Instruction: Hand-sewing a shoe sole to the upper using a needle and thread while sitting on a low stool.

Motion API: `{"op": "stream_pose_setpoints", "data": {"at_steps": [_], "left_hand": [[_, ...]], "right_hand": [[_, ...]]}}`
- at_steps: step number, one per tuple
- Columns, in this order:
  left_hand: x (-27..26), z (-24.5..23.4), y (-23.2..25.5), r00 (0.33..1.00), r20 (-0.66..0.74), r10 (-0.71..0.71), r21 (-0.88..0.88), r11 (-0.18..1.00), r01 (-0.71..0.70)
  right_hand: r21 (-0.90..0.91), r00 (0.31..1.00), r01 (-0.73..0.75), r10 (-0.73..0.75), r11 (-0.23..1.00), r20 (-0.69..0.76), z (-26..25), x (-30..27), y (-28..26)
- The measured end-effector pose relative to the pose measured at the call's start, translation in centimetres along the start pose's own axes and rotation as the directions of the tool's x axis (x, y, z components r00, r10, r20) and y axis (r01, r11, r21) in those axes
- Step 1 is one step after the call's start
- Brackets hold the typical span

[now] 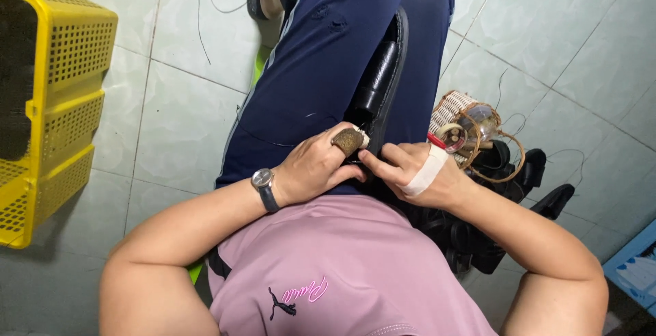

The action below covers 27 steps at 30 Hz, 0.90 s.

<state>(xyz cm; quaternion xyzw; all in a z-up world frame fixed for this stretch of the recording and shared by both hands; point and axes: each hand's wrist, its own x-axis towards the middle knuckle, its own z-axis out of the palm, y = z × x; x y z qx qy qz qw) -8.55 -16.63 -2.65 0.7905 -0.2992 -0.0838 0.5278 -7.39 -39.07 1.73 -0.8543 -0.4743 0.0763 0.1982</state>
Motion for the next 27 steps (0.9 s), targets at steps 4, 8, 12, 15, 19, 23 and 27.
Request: {"op": "stream_pose_setpoints", "data": {"at_steps": [4, 8, 12, 15, 19, 23, 27], "left_hand": [[1.9, -4.8, 2.3, 0.998, 0.063, -0.004, -0.082, 0.997, 0.01], [1.4, -12.8, 0.2, 0.963, -0.027, -0.269, 0.209, 0.94, 0.268], [1.7, -15.0, 2.0, 0.869, -0.474, -0.14, 0.573, 0.701, 0.425], [4.3, -9.7, 5.8, 0.977, -0.137, -0.162, 0.071, 0.982, 0.173], [1.0, -3.8, 1.5, 0.966, -0.037, 0.255, 0.542, 0.818, -0.195], [1.4, -4.9, 3.0, 0.993, 0.09, -0.07, -0.058, 0.995, 0.076], [1.4, -6.1, 4.5, 0.829, 0.458, -0.321, -0.804, 0.248, 0.541]], "right_hand": [[0.001, 1.0, -0.015, 0.015, 1.0, 0.006, 0.3, -0.5, -0.2], [0.092, 0.992, -0.126, 0.123, 0.988, 0.031, -0.7, -0.5, -1.0], [0.081, 0.994, -0.106, 0.102, 0.991, 0.049, -0.9, 0.4, -0.9], [0.109, 0.994, -0.099, 0.093, 0.989, 0.056, -1.1, 0.6, -0.8], [0.067, 0.993, -0.116, 0.116, 0.991, 0.002, -0.6, 0.1, -0.8], [0.114, 0.989, -0.138, 0.143, 0.984, -0.037, -0.3, -0.3, -1.0], [0.213, 0.98, -0.147, 0.172, 0.966, -0.103, 1.4, -1.0, -0.4]]}}
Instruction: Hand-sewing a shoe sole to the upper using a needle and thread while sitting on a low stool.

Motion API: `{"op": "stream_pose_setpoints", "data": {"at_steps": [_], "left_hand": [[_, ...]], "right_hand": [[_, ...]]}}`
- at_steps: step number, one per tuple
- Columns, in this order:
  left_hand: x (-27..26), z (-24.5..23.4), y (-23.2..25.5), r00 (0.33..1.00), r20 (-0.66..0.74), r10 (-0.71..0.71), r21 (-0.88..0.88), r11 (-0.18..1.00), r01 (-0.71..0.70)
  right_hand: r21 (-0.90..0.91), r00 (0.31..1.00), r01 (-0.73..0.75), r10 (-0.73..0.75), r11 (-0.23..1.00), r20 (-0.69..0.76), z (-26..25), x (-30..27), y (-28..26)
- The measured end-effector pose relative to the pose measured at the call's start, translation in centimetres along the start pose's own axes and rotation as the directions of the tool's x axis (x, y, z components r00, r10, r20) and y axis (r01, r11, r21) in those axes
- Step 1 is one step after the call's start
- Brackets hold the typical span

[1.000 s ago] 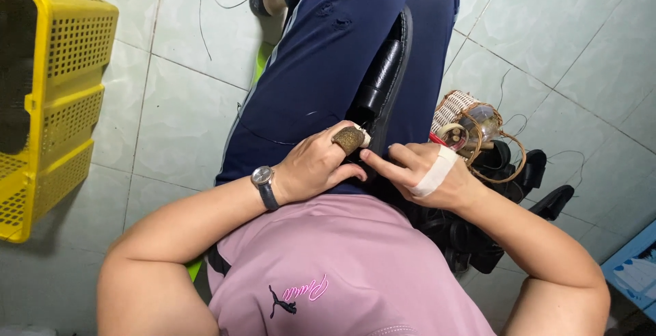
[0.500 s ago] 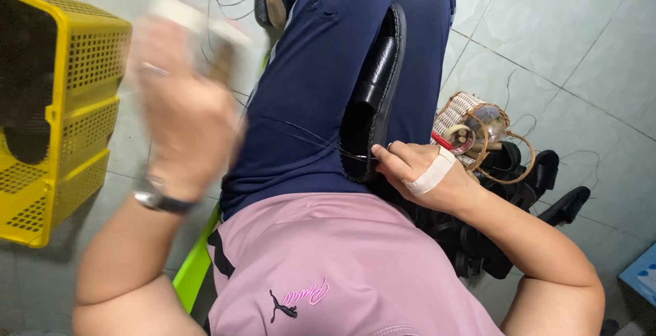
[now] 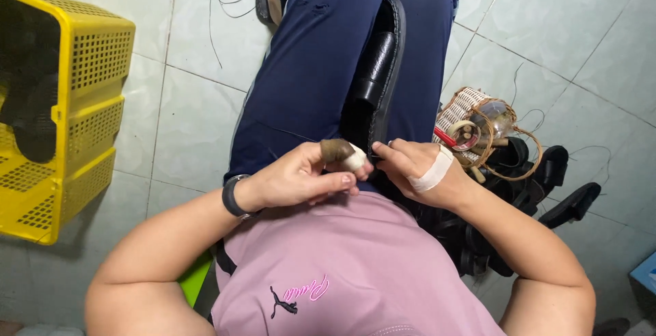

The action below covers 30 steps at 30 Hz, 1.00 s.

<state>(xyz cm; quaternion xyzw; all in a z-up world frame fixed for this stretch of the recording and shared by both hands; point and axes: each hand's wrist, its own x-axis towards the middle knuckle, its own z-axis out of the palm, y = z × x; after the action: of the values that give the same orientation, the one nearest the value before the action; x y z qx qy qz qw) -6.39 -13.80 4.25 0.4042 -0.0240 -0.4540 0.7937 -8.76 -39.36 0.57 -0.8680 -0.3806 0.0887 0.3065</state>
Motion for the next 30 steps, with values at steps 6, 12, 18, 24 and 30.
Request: {"op": "stream_pose_setpoints", "data": {"at_steps": [6, 12, 18, 24, 30], "left_hand": [[2.3, -2.3, -8.2, 0.943, -0.291, 0.161, 0.344, 0.937, -0.054], [1.9, -1.4, -6.2, 0.967, -0.178, 0.182, 0.507, 0.859, -0.068], [3.0, 0.7, -3.8, 0.871, 0.015, 0.49, 0.894, 0.384, -0.231], [3.3, 0.2, -5.6, 0.884, 0.039, 0.465, 0.972, 0.187, -0.141], [4.0, -0.3, -6.2, 0.845, 0.078, 0.529, 0.972, 0.148, -0.182]], "right_hand": [[0.163, 0.985, 0.008, 0.02, 0.987, -0.169, 0.5, 0.7, -0.6], [0.111, 0.993, 0.059, -0.047, 0.992, -0.111, -2.2, 1.1, -0.6], [-0.108, 0.955, -0.049, 0.078, 0.993, 0.286, -5.4, 0.8, -0.5], [-0.293, 0.762, -0.29, 0.405, 0.911, 0.505, -8.5, -2.7, 0.1], [0.269, 0.866, -0.497, 0.49, 0.825, 0.099, -2.9, -2.9, -0.7]]}}
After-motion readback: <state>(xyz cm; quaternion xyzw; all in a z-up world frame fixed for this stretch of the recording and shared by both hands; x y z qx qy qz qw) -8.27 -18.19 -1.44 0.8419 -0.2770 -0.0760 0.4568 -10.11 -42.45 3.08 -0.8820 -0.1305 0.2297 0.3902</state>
